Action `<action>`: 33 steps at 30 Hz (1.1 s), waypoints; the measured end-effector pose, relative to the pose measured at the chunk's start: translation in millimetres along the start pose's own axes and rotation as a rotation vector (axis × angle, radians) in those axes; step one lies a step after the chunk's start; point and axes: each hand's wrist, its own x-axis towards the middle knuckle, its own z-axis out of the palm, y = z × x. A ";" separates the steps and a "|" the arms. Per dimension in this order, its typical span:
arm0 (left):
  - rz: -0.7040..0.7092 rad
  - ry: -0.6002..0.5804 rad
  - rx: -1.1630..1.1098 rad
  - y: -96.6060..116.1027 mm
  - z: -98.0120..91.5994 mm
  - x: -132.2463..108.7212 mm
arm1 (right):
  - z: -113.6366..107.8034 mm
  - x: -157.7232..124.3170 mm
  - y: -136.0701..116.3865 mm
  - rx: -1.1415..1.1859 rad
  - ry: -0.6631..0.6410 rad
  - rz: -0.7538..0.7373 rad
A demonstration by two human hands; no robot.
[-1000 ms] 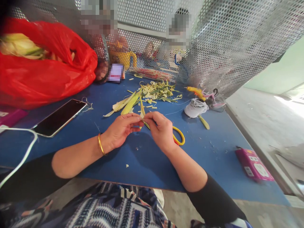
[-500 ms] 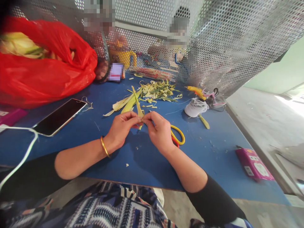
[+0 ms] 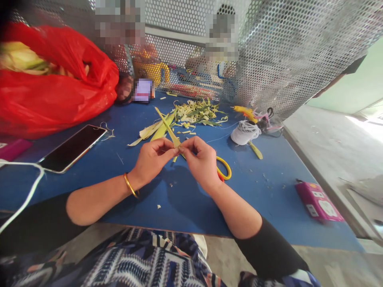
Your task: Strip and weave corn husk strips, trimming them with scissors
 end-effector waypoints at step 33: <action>-0.056 0.109 -0.014 6.7 1.8 -2.1 | -2.3 -0.9 0.1 -0.144 -0.080 -0.109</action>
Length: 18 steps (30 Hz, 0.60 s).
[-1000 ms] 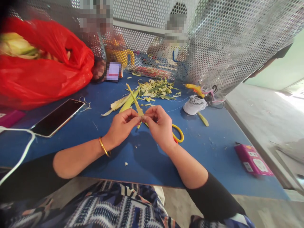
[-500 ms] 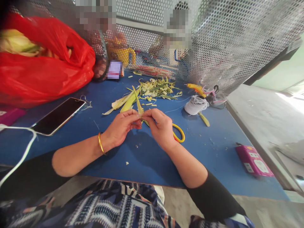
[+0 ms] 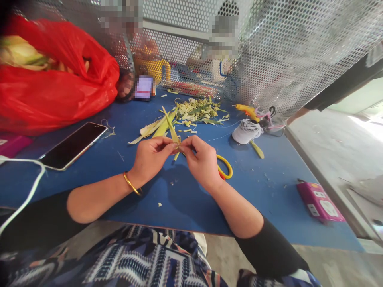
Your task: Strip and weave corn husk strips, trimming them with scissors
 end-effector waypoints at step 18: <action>-0.313 -0.088 -0.304 3.1 0.1 5.7 | -4.0 4.1 6.4 0.022 0.005 -0.102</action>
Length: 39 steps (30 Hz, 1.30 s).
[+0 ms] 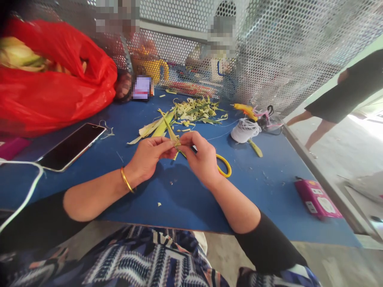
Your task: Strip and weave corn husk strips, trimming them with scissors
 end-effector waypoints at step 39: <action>-0.092 -0.106 -0.091 1.1 -4.2 1.0 | -2.3 2.4 5.4 0.003 -0.002 -0.189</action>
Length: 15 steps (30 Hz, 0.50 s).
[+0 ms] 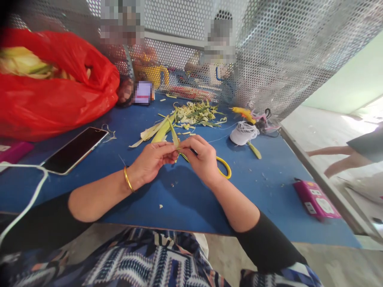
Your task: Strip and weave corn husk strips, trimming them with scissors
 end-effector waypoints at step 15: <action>0.199 0.043 0.170 -2.2 2.9 0.5 | 2.6 -1.2 -7.1 0.034 0.058 0.360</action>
